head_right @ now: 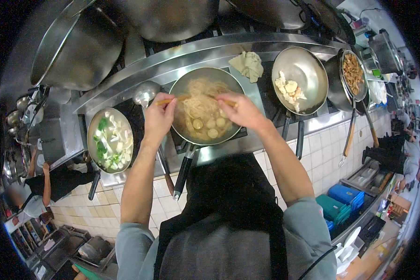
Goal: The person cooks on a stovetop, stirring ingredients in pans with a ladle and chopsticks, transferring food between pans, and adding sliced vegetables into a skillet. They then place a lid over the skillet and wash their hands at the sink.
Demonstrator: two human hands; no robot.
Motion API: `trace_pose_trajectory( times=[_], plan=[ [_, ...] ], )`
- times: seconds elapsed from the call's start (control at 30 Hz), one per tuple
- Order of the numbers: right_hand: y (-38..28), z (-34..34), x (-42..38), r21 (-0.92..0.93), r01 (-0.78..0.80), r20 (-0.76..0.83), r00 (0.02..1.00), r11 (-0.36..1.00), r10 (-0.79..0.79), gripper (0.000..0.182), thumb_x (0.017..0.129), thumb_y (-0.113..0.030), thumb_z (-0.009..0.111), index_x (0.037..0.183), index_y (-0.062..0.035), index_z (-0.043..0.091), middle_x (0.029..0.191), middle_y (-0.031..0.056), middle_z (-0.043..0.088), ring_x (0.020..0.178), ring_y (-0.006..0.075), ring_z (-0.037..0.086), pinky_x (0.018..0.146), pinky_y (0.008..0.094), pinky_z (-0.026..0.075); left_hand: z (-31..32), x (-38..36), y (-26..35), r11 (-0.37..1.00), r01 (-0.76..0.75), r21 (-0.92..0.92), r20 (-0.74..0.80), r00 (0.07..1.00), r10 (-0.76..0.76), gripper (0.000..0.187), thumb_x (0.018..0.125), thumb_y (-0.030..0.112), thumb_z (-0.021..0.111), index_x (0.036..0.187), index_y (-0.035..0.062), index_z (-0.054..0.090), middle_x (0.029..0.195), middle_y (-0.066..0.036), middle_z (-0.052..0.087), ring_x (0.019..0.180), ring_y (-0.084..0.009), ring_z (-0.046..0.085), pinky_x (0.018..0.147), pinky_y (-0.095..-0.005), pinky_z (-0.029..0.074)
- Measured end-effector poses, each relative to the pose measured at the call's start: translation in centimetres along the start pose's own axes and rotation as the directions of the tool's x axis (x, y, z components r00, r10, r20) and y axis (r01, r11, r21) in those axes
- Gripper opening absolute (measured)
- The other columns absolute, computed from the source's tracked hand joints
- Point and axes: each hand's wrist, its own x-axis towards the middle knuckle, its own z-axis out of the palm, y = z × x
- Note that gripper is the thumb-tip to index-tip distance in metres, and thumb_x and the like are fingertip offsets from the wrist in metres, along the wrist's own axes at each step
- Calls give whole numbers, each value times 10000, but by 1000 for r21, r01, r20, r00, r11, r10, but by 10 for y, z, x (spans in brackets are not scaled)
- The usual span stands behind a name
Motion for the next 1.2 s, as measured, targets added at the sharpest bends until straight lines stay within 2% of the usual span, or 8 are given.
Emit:
trace_pose_trajectory(
  times=[0.1,0.23,0.33,0.5,0.6,0.83,0.9,1.2],
  plan=[
    [-8,-8,-5,214,-167,8,985,962,170,235,992,-120,631,1174,19,687,1041,87,713,899,130,686,795,254,555,-26,-2,13,996,-85,-23,-205,976,79,118,953,147,677,1021,52,662,860,-141,740,803,-249,754,683,-335,572],
    [-8,-19,-5,348,-225,-109,955,910,277,219,988,-117,616,1141,20,694,997,95,728,892,144,698,780,268,562,-23,8,0,996,-86,16,-137,987,88,125,953,156,677,1024,55,661,847,-149,734,775,-255,750,653,-342,569],
    [-12,-23,-22,-167,38,-21,999,985,-42,209,992,-94,613,1138,36,688,961,71,713,865,113,689,755,248,557,-29,0,6,991,-131,42,75,989,127,132,950,169,677,1025,62,658,840,-147,731,754,-269,743,633,-346,562],
    [-41,-8,-49,509,-327,-17,921,796,389,177,942,-92,657,1071,17,712,997,156,731,815,209,716,727,311,566,-12,-12,-1,998,-35,-49,56,998,38,142,945,160,677,1022,42,660,822,-155,730,736,-246,734,662,-322,553],
    [-41,-2,-45,-9,-28,19,999,1000,28,169,946,-89,655,1073,4,718,954,122,735,807,195,711,718,314,570,11,-7,11,978,25,-209,129,992,2,145,944,159,684,1033,46,667,857,-135,747,736,-189,725,662,-299,544],
    [-30,-69,-88,367,-202,-220,930,908,296,181,969,-95,644,1112,-3,708,899,47,727,791,93,662,708,264,558,-48,-16,89,992,-37,-123,-99,995,25,137,945,112,676,1063,43,689,895,-133,728,783,-234,714,734,-319,558],
    [-30,-71,-104,382,-122,-206,955,916,214,198,977,-109,642,1136,-5,696,907,41,727,776,68,643,699,243,544,-44,-22,107,914,-401,64,-140,903,406,146,933,62,667,1073,31,695,981,-159,718,887,-275,708,800,-342,545],
    [-63,-112,-129,-126,255,49,967,959,-251,265,845,-161,709,1094,-77,673,903,164,711,815,390,687,687,463,553,77,-109,229,695,-703,150,343,696,630,454,791,26,739,1235,103,684,978,-83,685,837,-280,670,735,-382,544]
  ],
)
